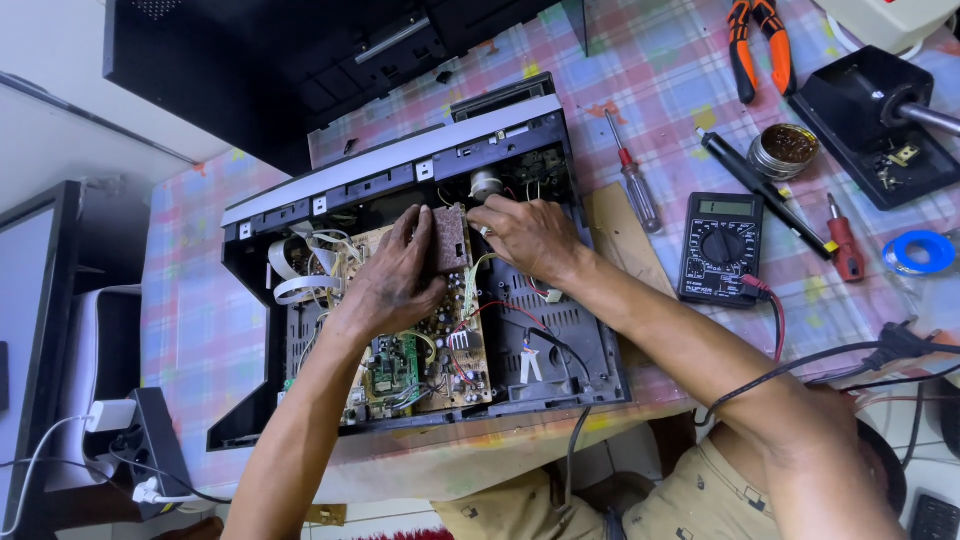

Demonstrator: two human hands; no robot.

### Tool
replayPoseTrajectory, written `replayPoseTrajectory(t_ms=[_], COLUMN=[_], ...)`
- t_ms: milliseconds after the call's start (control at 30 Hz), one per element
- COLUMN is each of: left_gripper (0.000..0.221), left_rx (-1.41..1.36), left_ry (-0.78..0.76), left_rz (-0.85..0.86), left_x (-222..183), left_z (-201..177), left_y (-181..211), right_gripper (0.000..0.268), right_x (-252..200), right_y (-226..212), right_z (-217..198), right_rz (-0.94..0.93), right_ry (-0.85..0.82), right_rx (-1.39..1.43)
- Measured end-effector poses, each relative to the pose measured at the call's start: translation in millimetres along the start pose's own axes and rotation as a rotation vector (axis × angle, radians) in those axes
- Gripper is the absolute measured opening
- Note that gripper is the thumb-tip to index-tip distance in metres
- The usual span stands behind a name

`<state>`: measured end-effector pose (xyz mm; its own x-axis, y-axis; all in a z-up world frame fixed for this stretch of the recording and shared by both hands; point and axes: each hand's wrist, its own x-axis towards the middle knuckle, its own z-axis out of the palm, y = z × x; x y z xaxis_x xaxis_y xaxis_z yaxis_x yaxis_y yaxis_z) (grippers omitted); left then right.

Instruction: Unfastening internal screws from an electronic device and removing a circuit board

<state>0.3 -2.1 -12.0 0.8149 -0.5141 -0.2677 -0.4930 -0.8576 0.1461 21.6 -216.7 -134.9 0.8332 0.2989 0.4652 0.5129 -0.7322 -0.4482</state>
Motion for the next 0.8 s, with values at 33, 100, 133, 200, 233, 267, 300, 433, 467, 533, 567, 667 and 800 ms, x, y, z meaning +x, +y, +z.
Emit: replayPoseTrajectory(t_ms=[33, 100, 133, 200, 233, 267, 300, 433, 467, 533, 567, 667, 800], left_gripper=[0.097, 0.095, 0.095, 0.095, 0.095, 0.096, 0.096, 0.094, 0.094, 0.094, 0.093, 0.093, 0.092], left_rx=[0.001, 0.009, 0.014, 0.011, 0.017, 0.024, 0.032, 0.042, 0.048, 0.053, 0.057, 0.063, 0.057], left_ry=[-0.003, 0.007, 0.007, 0.017, 0.017, 0.014, 0.011, -0.017, -0.029, -0.042, -0.044, -0.045, -0.042], left_rz=[-0.002, -0.008, -0.004, -0.012, -0.005, -0.01, -0.015, -0.035, -0.044, -0.051, -0.053, -0.057, -0.059], left_x=[-2, 0, 0, 1, 3, 3, 2, 1, 1, 2, 3, 4, 3], left_z=[1, 1, 1, 1, -2, -1, -1, -8, -10, -14, -15, -15, -18], left_y=[0, 0, 1, 3, 2, 3, 3, 11, 14, 18, 19, 18, 21], right_gripper=[0.015, 0.013, 0.013, 0.012, 0.012, 0.012, 0.012, 0.016, 0.016, 0.016, 0.016, 0.018, 0.019], right_x=[0, 3, 3, 3, 5, 5, 5, 5, 5, 5, 4, 5, 5], right_y=[-3, -3, -3, -3, -2, -2, -2, -3, -3, -2, -1, 0, -6], right_z=[0, -3, -2, -1, 0, 1, 2, 7, 9, 13, 14, 22, 17], right_rz=[0.001, -0.015, -0.012, -0.013, -0.007, -0.023, -0.039, -0.026, -0.012, 0.003, 0.014, 0.033, 0.085], right_ry=[-0.001, 0.003, 0.009, 0.0, 0.006, 0.005, 0.003, 0.004, 0.009, 0.014, 0.009, 0.002, 0.01], right_rx=[0.004, 0.017, 0.017, 0.014, 0.011, -0.003, -0.016, 0.088, 0.1, 0.111, 0.121, 0.136, 0.168])
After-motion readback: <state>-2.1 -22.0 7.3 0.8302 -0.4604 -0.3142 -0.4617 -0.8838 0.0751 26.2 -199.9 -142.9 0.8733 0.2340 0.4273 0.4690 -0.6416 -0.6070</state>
